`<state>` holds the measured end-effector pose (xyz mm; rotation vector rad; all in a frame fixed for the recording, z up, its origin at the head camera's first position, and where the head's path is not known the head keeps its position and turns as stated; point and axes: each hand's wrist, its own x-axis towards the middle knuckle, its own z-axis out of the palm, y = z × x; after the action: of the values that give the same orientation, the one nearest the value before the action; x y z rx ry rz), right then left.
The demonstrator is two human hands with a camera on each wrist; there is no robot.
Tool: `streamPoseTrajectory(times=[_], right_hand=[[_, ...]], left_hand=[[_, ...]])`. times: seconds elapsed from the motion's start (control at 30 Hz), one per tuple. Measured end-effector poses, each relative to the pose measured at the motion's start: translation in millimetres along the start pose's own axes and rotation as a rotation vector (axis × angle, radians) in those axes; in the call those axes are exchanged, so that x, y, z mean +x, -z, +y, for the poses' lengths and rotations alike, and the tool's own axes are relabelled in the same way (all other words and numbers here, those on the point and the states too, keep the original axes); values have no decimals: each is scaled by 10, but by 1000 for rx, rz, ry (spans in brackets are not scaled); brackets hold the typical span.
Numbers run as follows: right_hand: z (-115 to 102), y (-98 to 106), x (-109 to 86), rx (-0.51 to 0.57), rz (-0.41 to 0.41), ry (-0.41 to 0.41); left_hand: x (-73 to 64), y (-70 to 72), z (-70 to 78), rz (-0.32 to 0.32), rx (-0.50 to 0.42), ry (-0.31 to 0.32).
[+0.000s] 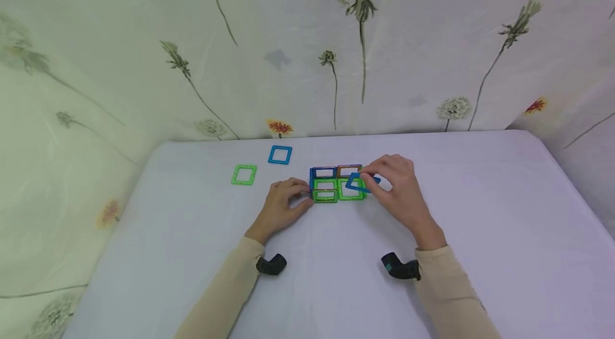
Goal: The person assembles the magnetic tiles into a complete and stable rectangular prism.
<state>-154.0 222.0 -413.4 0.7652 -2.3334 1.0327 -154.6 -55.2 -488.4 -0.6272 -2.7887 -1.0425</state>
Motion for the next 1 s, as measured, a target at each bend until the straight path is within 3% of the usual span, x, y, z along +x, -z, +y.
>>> streamPoseTrajectory(times=[0.3,0.6,1.0], right_hand=[[11,-64,-23,12,-56,-16],[-12,-125,-24,9,-46,52],[39,-190,-64,-23,-64,72]], left_hand=[[-3,9,13,8,-7,-7],[3,-1,-2,16,-3,-18],[8,-19,-28,26,-8,-32]])
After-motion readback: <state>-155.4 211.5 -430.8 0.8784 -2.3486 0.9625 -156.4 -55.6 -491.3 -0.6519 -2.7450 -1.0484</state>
